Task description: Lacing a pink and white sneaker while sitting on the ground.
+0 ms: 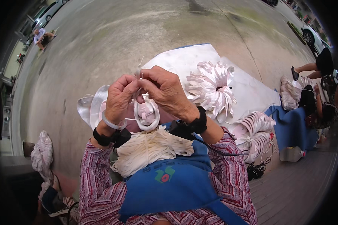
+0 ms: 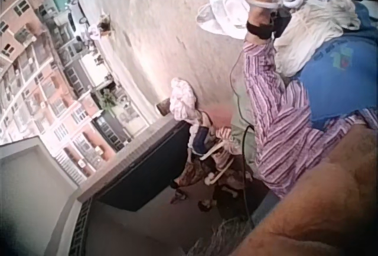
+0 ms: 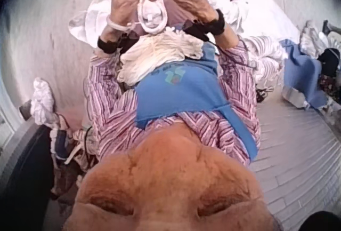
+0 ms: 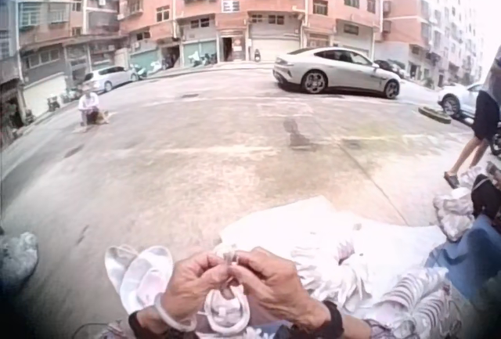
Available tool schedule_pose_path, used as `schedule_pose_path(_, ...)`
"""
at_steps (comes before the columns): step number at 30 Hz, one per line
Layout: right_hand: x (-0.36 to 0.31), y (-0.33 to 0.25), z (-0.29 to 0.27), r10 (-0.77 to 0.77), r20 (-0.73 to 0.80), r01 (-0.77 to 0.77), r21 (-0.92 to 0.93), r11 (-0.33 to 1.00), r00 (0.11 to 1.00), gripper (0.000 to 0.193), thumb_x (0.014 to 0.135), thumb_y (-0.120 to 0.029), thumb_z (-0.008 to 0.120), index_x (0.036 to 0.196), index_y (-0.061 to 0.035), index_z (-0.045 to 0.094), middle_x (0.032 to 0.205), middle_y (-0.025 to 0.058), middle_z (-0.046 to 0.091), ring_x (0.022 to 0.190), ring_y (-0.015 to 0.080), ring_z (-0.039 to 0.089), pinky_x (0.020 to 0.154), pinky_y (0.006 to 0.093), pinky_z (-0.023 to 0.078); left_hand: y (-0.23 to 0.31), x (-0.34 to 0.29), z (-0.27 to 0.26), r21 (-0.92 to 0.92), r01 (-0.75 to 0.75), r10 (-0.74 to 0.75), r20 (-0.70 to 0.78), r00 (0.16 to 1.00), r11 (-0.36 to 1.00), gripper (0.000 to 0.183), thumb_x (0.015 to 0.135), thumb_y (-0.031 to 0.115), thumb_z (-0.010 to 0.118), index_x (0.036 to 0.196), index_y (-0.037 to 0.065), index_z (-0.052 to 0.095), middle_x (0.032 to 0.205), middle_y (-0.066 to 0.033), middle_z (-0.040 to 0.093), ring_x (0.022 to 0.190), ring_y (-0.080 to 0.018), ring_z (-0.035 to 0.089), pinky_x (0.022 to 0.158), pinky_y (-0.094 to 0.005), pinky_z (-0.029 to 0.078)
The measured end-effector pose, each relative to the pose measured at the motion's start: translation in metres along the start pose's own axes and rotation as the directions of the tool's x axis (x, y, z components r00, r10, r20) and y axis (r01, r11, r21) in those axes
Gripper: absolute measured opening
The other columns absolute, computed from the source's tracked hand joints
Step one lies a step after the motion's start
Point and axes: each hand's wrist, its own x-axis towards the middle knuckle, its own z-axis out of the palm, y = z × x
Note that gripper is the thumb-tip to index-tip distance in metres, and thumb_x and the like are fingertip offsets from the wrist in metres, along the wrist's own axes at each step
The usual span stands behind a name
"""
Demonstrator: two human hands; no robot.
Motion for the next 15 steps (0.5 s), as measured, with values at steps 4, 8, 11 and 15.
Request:
schedule_pose_path(4, 0.0027, -0.0039, 0.003, 0.044, 0.043, -0.046, 0.043, 0.998, 0.998, 0.013, 0.087, -0.005, 0.062, 0.098, 0.0025, 0.064, 0.081, 0.0056, 0.059, 0.067, 0.0094, 0.058, 0.057, 0.0228, 0.047, 0.0064, -0.0043, -0.0017, -0.001, -0.025, 0.025, 0.003, 1.0, 1.0, 0.022, 0.095, 0.02, 0.057, 0.101, -0.001, 0.06, 0.085, -0.0063, 0.064, 0.073, -0.01, 0.061, 0.065, -0.0209, 0.05)
schedule_pose_path(8, 0.0066, -0.0057, -0.0016, 0.141, 0.045, -0.147, 0.202, 0.968, 0.989, 0.018, 0.089, -0.008, 0.061, 0.103, 0.003, 0.065, 0.077, 0.0021, 0.061, 0.06, 0.0055, 0.053, 0.051, 0.0201, 0.043, 0.0069, -0.0047, -0.0037, 0.065, -0.016, 0.014, 0.023, 1.0, 0.998, 0.02, 0.095, 0.018, 0.057, 0.099, -0.001, 0.06, 0.086, -0.0066, 0.065, 0.078, -0.0119, 0.062, 0.072, -0.0254, 0.051)
schedule_pose_path(11, 0.0082, -0.006, -0.0034, 0.19, 0.063, -0.2, 0.261, 0.944, 0.98, 0.022, 0.09, -0.009, 0.061, 0.107, 0.0029, 0.064, 0.075, 0.0002, 0.062, 0.055, 0.0031, 0.05, 0.047, 0.0183, 0.04, 0.0062, -0.0066, -0.006, 0.076, -0.011, 0.009, 0.036, 0.999, 0.997, 0.018, 0.094, 0.016, 0.056, 0.099, -0.001, 0.059, 0.087, -0.0068, 0.065, 0.079, -0.013, 0.063, 0.075, -0.0274, 0.051)
schedule_pose_path(15, 0.0079, -0.0052, -0.0023, 0.18, 0.078, -0.196, 0.31, 0.93, 0.981, 0.023, 0.091, -0.011, 0.061, 0.11, 0.0023, 0.064, 0.074, -0.001, 0.061, 0.054, 0.0023, 0.049, 0.046, 0.0174, 0.038, 0.0058, -0.0089, -0.0076, 0.113, -0.012, 0.008, 0.039, 0.999, 0.994, 0.016, 0.094, 0.014, 0.055, 0.098, -0.002, 0.058, 0.086, -0.007, 0.065, 0.08, -0.0138, 0.063, 0.076, -0.0278, 0.052)
